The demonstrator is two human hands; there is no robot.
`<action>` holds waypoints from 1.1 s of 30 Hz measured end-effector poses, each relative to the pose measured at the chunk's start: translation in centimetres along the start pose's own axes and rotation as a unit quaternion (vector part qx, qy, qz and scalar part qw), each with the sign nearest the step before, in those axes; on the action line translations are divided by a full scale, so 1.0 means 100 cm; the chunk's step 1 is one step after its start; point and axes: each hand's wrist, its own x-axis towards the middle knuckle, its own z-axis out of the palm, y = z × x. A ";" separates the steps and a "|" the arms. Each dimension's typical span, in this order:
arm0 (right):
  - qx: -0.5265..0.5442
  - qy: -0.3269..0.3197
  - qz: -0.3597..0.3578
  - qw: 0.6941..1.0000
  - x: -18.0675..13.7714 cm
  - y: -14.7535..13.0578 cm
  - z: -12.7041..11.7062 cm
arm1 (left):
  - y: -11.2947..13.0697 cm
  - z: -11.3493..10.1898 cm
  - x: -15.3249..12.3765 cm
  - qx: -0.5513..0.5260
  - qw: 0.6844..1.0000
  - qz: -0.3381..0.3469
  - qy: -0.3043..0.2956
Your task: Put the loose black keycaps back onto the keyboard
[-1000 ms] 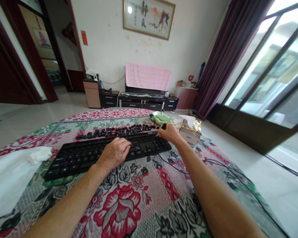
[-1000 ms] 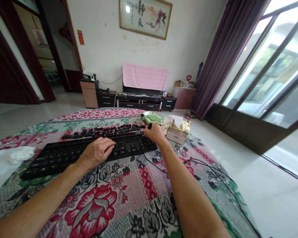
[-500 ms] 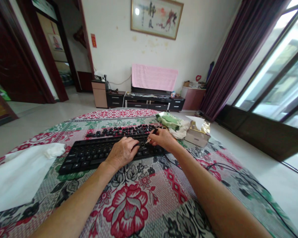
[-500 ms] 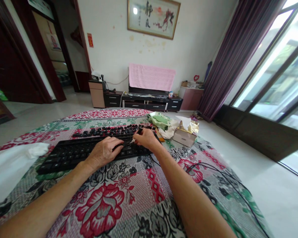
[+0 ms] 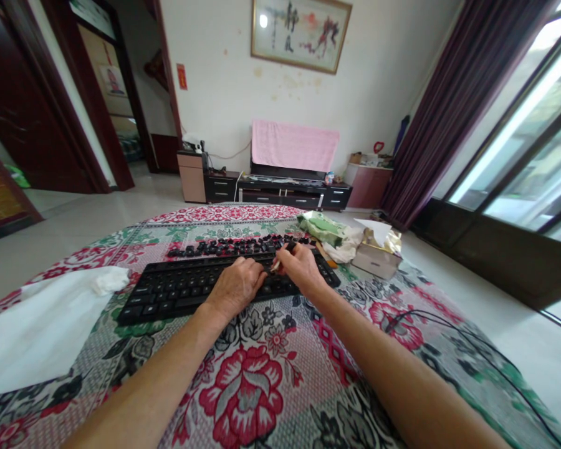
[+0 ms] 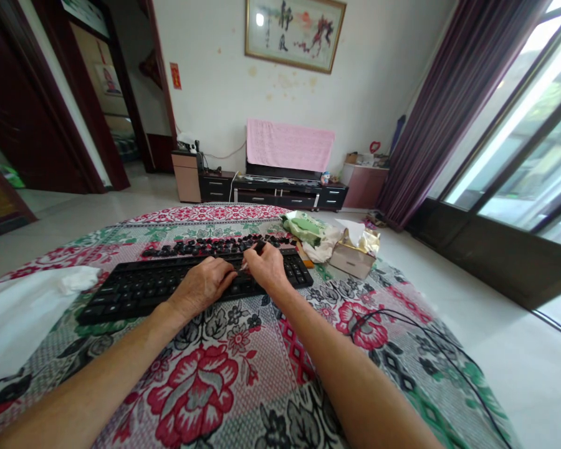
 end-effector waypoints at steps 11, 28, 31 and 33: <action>-0.034 -0.164 0.039 0.985 -0.009 0.000 0.000 | -0.008 0.005 0.000 -0.178 0.975 -0.021 0.129; 0.001 -0.091 0.072 0.993 0.019 -0.004 -0.030 | -0.006 0.002 0.000 -0.097 0.988 0.030 0.120; -0.162 0.042 0.050 0.985 0.055 0.009 -0.053 | -0.008 0.007 -0.003 -0.081 0.992 -0.001 0.093; -0.319 0.068 0.064 0.943 0.079 0.019 -0.065 | -0.009 0.009 -0.004 -0.075 0.994 -0.006 0.078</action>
